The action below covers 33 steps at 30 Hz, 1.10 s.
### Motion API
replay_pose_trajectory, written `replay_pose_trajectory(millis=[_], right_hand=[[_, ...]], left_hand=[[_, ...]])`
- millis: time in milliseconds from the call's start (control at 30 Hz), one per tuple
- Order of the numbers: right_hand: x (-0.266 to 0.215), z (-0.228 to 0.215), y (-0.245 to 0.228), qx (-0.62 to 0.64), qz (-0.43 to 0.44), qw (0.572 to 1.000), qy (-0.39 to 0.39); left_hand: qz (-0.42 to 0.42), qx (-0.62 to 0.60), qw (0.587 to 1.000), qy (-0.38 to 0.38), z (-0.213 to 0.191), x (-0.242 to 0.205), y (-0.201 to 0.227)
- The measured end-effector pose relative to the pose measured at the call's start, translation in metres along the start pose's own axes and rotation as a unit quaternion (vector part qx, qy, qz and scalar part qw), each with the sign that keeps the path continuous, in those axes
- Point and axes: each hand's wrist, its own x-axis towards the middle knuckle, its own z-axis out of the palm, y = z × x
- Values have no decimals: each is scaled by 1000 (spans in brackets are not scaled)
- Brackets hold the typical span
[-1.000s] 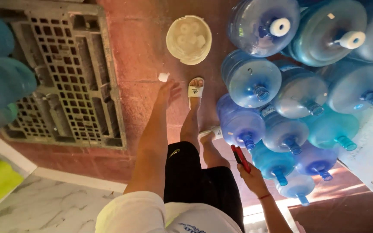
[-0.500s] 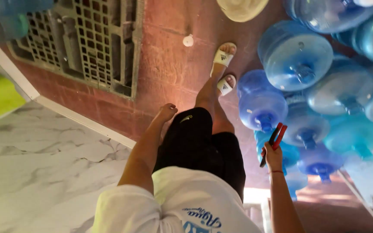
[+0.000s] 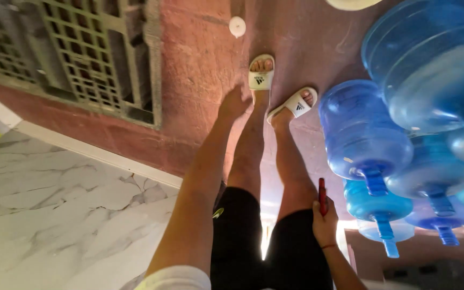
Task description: Using a prying tool to remove plastic seals and caps from a large collection of water jugs.
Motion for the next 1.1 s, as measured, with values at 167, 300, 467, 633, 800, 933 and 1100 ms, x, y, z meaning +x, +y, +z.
replay_pose_trajectory(millis=[167,300,467,633,800,933,1100], right_hand=[[24,11,-6,34,-163,975,145],[36,27,14,-27,-47,960,276],[34,28,14,-69,-73,975,201],[26,29,-7,-18,-91,989,115],[8,17,-29,14,-87,995,51],[11,6,-20,35,-101,994,-14],[1,-22,4,122,-93,986,-63]], left_hand=[[-44,30,980,190,4,231,-33],[-177,21,969,169,-6,302,-30],[-32,-36,981,186,56,241,-44],[57,-188,977,84,-4,-49,155],[426,-230,857,179,-51,-179,271],[247,-43,940,231,-43,-101,297],[20,220,974,-49,11,-64,166]])
